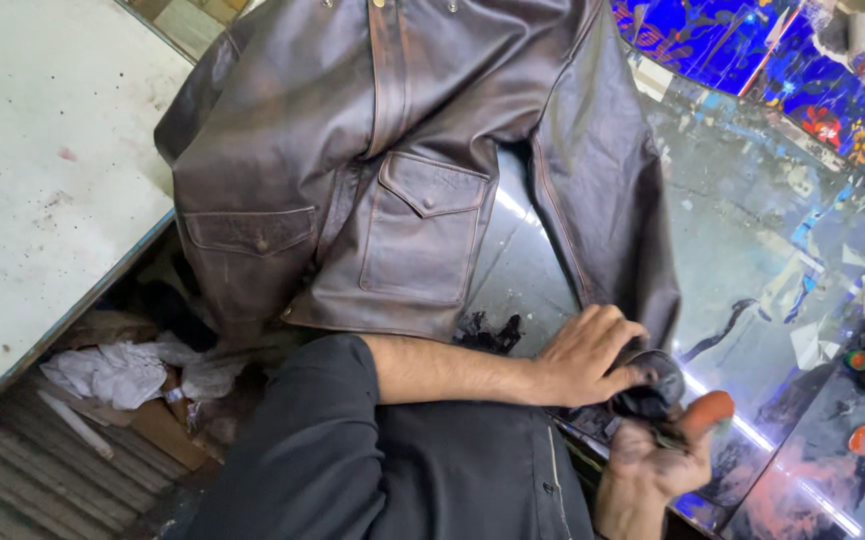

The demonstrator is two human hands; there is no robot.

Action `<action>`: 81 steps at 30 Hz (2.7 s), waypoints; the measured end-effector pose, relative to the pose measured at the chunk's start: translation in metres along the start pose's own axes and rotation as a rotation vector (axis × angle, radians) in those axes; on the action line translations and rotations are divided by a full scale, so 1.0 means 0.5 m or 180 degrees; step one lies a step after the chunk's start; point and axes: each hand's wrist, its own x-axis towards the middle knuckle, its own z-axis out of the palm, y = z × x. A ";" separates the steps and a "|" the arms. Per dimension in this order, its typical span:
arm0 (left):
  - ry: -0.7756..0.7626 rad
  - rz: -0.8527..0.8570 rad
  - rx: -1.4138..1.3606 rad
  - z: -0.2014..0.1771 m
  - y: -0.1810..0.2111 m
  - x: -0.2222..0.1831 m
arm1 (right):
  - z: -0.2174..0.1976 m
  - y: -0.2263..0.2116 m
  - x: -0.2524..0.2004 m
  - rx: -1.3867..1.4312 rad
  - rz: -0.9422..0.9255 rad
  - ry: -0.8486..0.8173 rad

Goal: The person scrubs a brown leather jacket laid on a glass table using a small abrasive block. They repeatedly rub the sleeves, body, and collar areas, then fold the jacket at the end.

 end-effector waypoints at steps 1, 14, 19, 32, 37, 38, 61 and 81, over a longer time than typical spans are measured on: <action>-0.0197 -0.0264 -0.0198 -0.006 0.002 -0.014 | -0.010 -0.006 0.011 0.0176 0.0029 0.0020; -0.0023 -0.2006 -0.1428 0.045 -0.094 -0.034 | 0.034 0.106 -0.018 0.0610 0.0271 0.0286; 0.0390 -0.1935 -0.2973 0.104 -0.150 -0.050 | 0.058 0.063 0.015 0.0804 0.0427 0.1085; -0.0899 -0.1259 -0.2521 0.060 -0.142 -0.057 | -0.006 0.065 0.033 0.1299 0.0214 0.0612; -0.0714 -0.1050 -0.2825 0.036 -0.118 -0.040 | 0.046 0.062 0.012 0.0707 0.0678 0.1005; -0.0789 -0.1179 -0.2940 0.035 -0.108 -0.029 | 0.045 0.054 0.018 0.0721 0.0718 0.0770; -0.2841 -0.2070 -0.3352 0.225 -0.108 0.088 | -0.196 0.033 0.010 0.0986 0.0029 0.0617; -0.2315 -0.3199 -0.4942 0.272 -0.134 0.108 | -0.221 -0.103 -0.031 -0.3258 -0.1336 -0.0153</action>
